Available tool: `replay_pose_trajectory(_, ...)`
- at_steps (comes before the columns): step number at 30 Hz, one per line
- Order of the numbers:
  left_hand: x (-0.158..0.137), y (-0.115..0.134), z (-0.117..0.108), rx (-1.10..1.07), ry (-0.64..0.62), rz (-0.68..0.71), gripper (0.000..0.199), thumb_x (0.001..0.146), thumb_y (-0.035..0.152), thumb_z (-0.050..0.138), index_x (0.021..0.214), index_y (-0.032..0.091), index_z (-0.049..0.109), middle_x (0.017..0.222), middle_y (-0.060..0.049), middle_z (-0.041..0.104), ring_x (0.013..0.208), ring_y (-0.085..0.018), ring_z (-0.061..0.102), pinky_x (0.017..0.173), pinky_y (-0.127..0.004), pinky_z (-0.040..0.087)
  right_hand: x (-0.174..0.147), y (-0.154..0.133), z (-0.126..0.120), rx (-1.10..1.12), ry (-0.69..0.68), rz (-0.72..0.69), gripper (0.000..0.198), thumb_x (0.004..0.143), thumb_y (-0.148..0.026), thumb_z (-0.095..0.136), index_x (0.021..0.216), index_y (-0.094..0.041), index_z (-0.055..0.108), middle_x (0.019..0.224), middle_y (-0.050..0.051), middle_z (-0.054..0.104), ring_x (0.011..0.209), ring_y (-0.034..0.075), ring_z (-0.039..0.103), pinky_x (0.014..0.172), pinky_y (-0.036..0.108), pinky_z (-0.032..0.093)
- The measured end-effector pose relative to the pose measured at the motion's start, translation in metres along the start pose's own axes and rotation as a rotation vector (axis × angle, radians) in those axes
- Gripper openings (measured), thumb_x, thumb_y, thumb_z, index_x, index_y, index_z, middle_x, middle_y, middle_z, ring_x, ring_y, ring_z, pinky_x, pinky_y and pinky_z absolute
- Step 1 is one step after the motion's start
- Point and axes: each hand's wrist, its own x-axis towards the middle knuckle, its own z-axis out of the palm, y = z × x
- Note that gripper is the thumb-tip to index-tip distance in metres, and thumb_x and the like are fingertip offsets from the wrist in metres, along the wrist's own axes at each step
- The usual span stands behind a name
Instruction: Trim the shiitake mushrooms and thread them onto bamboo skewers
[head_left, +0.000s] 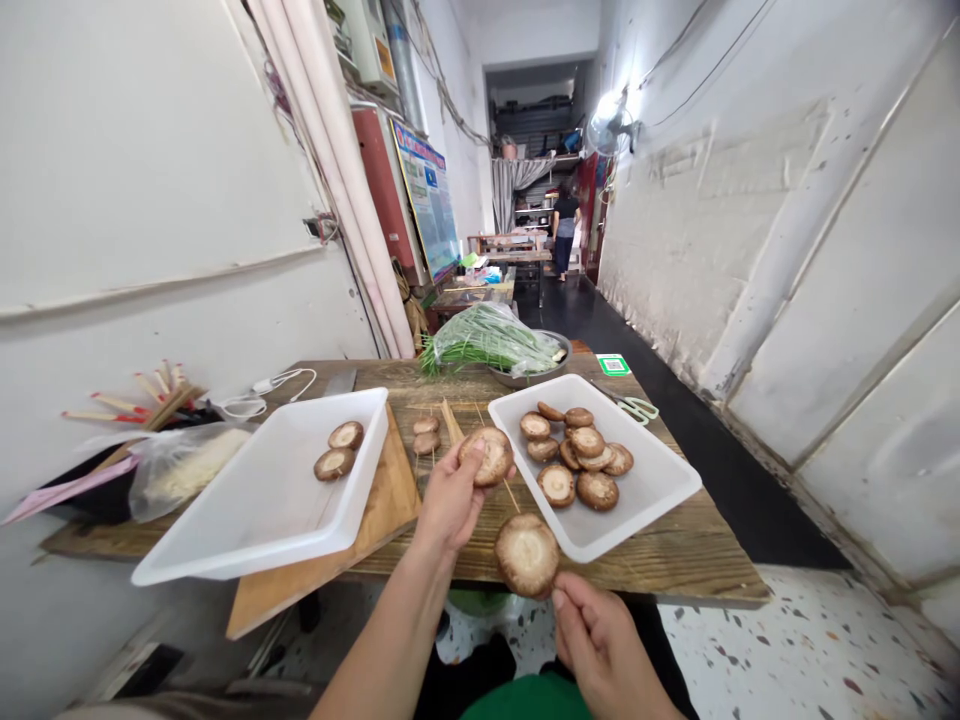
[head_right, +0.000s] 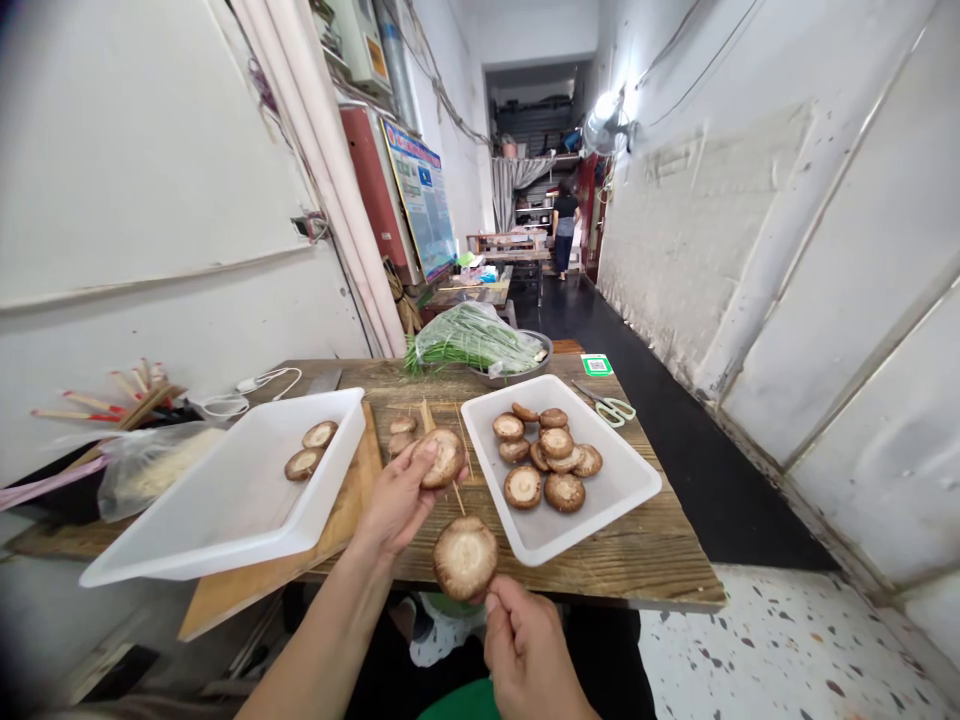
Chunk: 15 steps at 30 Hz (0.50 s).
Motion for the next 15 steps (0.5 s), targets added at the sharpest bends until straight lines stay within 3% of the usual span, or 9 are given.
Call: replay_pose_trajectory(15,-0.0030,-0.0023,-0.0036,0.016,-0.050,-0.032,0.023,0.070,0.022,0.067,0.091,0.013,0.062,0.086,-0.008,0.068,0.077,-0.019,0.065,0.068,-0.030,0.055,0.0069,0.0012,0.0034,0.041,0.046,0.006,0.031,0.090,-0.040,0.032,0.066,-0.020,0.035,0.052,-0.007,0.028,0.046,0.007,0.027,0.042,0.020,0.022)
